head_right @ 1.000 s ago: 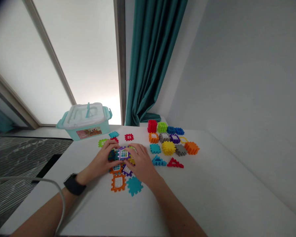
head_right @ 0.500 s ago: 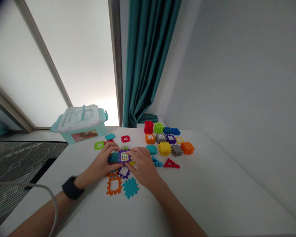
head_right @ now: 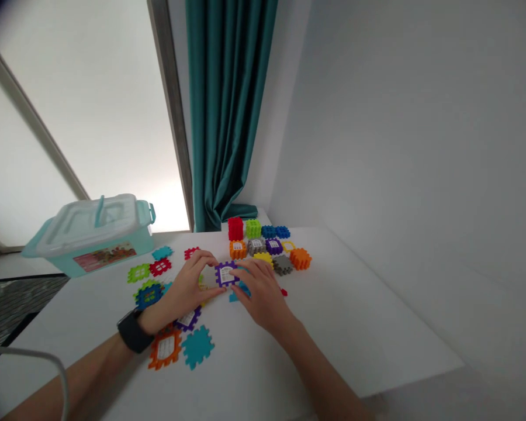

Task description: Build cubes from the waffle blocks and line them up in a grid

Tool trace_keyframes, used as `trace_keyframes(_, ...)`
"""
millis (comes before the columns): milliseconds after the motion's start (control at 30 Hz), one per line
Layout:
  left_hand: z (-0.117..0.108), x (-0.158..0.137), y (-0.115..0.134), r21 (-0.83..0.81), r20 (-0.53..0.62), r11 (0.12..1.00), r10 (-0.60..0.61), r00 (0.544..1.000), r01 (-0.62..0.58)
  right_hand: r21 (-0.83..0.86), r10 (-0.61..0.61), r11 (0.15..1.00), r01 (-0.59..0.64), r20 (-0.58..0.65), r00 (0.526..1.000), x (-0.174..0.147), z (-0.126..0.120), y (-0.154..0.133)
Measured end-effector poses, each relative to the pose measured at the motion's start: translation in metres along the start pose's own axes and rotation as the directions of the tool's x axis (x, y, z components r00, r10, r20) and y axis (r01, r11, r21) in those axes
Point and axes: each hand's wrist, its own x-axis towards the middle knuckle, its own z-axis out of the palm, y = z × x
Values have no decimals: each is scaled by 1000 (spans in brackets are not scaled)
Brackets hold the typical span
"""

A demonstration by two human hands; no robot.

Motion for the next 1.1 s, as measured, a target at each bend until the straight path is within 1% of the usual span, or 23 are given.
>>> trace_keyframes(167,28,27,9,-15,44,1000,8,999,-7,-15,46,999,-47,-16,999,-10,-15,35)
trace_keyframes(333,46,40,8,-19,66,998,59,996,-58,-12,123,992,-123,-40,992,-15,-26,76)
trace_keyframes(533,55,41,-2,59,109,990,119,987,-126,-43,213,976,-215,-36,976,-10,-31,132)
trace_keyframes(600,55,40,-3,70,123,989,121,985,-130,-64,242,968,-243,-17,970,-6,-30,148)
trace_keyframes(667,54,39,-2,79,133,988,122,984,-133,-97,276,957,-272,31,961,-1,-29,161)
trace_keyframes(700,54,39,-2,84,135,987,125,983,-137,-115,295,951,-288,57,954,2,-28,167)
trace_keyframes(833,51,40,0,100,131,982,146,981,-160,-136,322,941,-309,88,943,13,-24,181)
trace_keyframes(967,47,42,2,118,139,978,154,978,-171,-155,338,935,-319,118,934,19,-19,188)
trace_keyframes(1100,48,43,-3,141,162,968,184,969,-207,-183,367,922,-341,139,920,19,-15,192)
